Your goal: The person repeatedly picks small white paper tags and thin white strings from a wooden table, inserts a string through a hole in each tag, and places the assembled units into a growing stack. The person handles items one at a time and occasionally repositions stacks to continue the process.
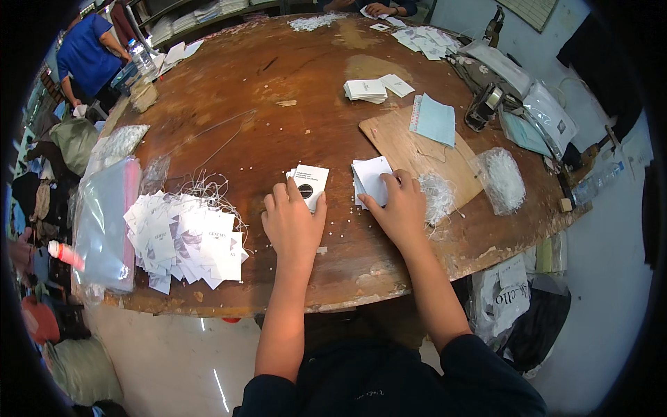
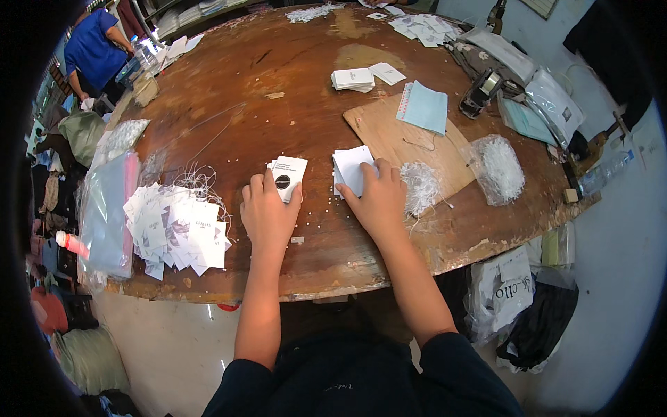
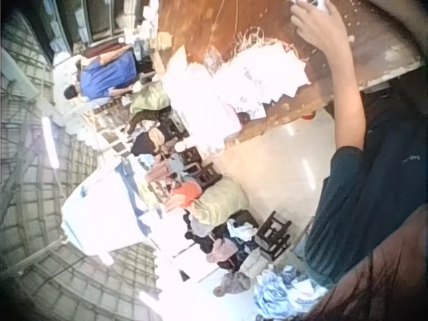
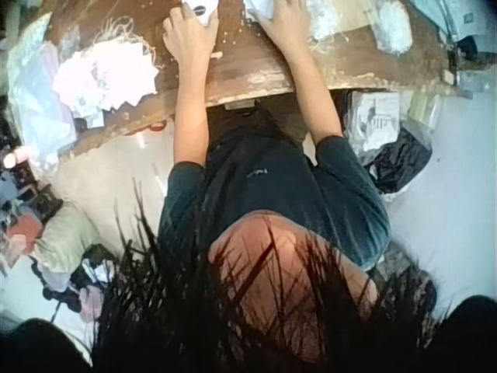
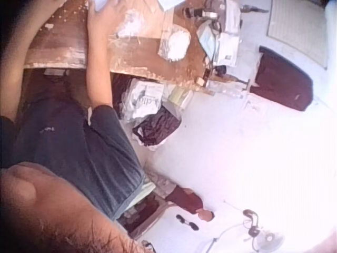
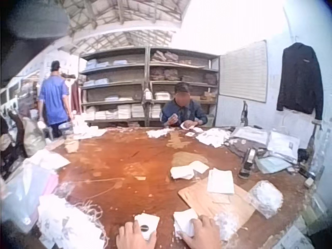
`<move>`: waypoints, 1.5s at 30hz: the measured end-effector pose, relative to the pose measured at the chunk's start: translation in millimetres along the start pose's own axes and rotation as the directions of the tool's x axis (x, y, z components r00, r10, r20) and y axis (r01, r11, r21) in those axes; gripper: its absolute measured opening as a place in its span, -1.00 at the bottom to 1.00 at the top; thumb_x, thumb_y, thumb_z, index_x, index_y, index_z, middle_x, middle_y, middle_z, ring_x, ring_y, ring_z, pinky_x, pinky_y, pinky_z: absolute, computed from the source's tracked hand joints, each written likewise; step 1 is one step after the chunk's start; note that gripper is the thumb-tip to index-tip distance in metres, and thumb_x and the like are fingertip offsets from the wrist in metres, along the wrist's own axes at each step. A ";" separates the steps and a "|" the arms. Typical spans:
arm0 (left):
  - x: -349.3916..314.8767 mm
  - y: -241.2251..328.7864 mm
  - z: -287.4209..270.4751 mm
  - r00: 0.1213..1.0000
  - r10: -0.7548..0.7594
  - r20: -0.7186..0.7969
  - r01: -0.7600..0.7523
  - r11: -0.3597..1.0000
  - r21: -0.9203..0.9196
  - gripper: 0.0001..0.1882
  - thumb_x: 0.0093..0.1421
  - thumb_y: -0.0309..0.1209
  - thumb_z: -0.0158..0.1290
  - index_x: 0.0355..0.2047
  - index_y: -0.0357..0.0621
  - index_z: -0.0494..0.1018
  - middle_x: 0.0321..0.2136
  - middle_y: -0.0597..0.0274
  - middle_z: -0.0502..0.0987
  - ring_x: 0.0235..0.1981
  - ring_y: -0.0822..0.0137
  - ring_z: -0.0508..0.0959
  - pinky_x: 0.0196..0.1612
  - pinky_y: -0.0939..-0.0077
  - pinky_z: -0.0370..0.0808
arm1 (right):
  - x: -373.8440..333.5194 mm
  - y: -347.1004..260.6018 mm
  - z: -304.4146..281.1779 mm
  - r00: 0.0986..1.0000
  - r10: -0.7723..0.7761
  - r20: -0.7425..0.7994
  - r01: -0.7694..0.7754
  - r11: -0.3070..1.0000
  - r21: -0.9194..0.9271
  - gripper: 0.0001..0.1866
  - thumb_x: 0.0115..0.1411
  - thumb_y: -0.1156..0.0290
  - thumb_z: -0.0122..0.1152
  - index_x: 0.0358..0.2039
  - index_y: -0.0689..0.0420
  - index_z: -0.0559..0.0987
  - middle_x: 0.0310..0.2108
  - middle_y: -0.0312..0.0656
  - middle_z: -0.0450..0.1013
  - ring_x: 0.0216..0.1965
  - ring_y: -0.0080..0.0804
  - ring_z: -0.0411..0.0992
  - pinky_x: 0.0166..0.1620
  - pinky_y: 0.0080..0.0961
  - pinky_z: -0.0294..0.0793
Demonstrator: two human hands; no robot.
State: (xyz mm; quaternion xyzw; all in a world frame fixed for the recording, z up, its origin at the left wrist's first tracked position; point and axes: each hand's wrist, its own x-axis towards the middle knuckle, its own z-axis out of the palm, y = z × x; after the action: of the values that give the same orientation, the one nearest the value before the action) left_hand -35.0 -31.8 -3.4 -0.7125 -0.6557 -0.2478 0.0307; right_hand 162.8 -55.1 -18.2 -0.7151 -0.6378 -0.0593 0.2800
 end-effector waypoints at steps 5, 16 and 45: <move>-1.5 -1.9 -2.4 0.992 0.035 -0.121 -0.040 0.999 -0.037 -0.37 0.15 -0.15 0.27 0.12 -0.33 0.45 -0.06 0.10 0.44 -0.08 0.08 0.49 -0.05 0.18 0.48 | -0.8 -0.2 2.5 0.998 0.048 0.047 -0.047 0.999 -0.024 -0.45 0.06 0.03 0.45 -0.06 0.15 0.60 0.05 0.00 0.43 0.09 -0.03 0.37 0.03 -0.04 0.37; -12.6 -10.5 -4.6 0.986 -0.047 -0.158 0.018 0.984 -0.179 -0.38 0.11 -0.14 0.31 0.09 -0.27 0.50 -0.01 0.19 0.45 0.07 0.09 0.41 0.11 0.09 0.38 | -1.6 -1.8 4.0 0.999 0.023 0.030 -0.021 0.998 -0.060 -0.52 0.11 0.08 0.39 -0.08 0.15 0.60 0.05 0.03 0.44 0.09 0.01 0.38 0.02 0.00 0.39; -38.6 -19.7 -29.0 0.911 -0.161 0.380 0.296 -0.388 -0.873 -0.59 0.37 -0.60 -0.08 0.22 -0.42 0.30 0.08 -0.01 0.50 0.11 0.19 0.55 0.18 0.18 0.55 | -7.6 -24.6 -20.5 0.977 -0.122 -0.174 0.153 0.971 0.181 -0.56 0.09 0.24 0.40 -0.02 0.11 0.64 0.08 0.03 0.41 0.04 0.01 0.39 0.04 -0.12 0.38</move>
State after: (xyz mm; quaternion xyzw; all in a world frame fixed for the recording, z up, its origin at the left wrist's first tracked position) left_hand -63.5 -75.2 1.2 -0.2924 -0.3105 -0.6425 -0.6366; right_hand 143.7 -70.8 3.6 -0.6312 -0.6638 -0.0741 0.3943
